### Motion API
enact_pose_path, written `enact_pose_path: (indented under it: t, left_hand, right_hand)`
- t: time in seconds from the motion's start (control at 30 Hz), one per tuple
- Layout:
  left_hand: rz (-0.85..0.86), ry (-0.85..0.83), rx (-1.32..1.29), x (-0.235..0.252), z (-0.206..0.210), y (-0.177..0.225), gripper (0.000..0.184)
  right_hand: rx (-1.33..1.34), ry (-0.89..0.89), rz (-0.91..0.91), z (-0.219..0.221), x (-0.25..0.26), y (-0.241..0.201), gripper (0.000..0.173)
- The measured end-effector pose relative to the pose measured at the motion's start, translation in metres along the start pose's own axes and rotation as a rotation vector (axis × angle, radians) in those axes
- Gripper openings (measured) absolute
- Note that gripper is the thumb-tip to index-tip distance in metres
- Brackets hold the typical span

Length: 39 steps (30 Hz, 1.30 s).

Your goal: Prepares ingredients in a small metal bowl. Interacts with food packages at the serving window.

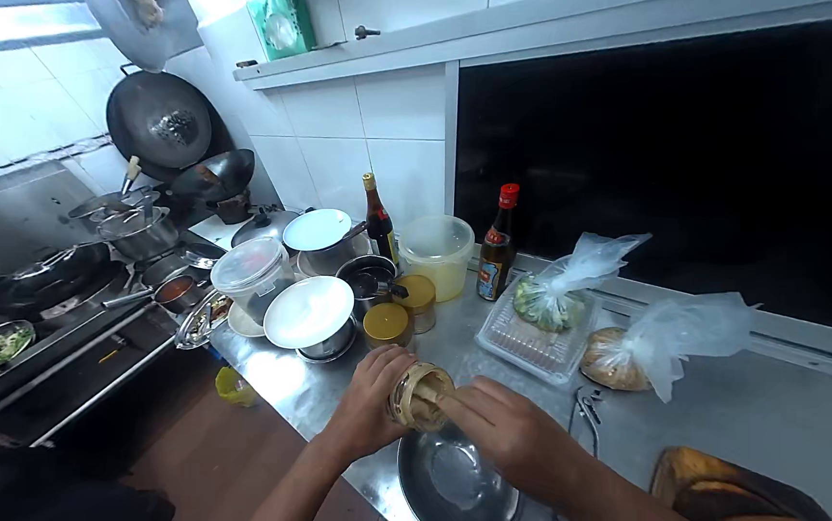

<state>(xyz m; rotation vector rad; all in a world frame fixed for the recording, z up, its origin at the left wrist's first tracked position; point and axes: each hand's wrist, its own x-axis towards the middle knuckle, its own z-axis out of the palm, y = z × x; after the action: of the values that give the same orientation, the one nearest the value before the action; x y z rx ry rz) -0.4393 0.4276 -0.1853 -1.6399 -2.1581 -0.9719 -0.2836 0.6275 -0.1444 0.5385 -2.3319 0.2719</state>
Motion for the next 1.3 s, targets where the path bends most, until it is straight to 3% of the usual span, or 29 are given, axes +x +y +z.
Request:
enact_pose_path:
  t: [0.1,0.2,0.33,0.5,0.6,0.73,0.87,1.0,1.13,1.3]
  left_hand:
    - [0.046,0.022,-0.008,-0.005,0.006,-0.005,0.076]
    - [0.114,-0.036,0.049,-0.005,0.014,-0.006,0.071]
    - [0.182,-0.125,0.089,0.003,0.015,-0.013,0.071]
    - [0.302,-0.212,0.146,0.015,0.02,-0.016,0.066]
    - [0.382,-0.267,0.217,0.021,0.016,-0.017,0.069]
    - [0.414,-0.329,0.252,0.023,0.021,-0.008,0.074]
    - [0.435,-0.393,0.271,0.03,0.02,-0.009,0.081]
    - [0.431,-0.488,0.273,0.026,0.024,-0.001,0.076]
    - [0.426,-0.508,0.324,0.031,0.022,0.0,0.076]
    - [0.45,-0.539,0.355,0.031,0.022,0.008,0.067]
  right_hand:
    - [-0.085,0.119,0.062,0.006,-0.018,-0.015,0.022]
    - [-0.142,0.06,0.106,0.032,-0.03,-0.035,0.02]
    - [-0.192,0.101,0.135,0.018,-0.039,-0.039,0.021]
    - [-0.219,0.078,0.193,0.038,-0.057,-0.045,0.022]
    - [-0.205,0.18,0.209,0.029,-0.066,-0.043,0.022]
    - [-0.181,0.161,0.186,0.063,-0.089,-0.05,0.02]
    - [-0.181,0.192,0.25,0.043,-0.099,-0.049,0.018]
    - [-0.206,0.181,0.245,0.066,-0.102,-0.045,0.02]
    - [-0.185,0.131,0.267,0.039,-0.107,-0.065,0.018]
    - [-0.232,0.159,0.269,0.06,-0.112,-0.062,0.022]
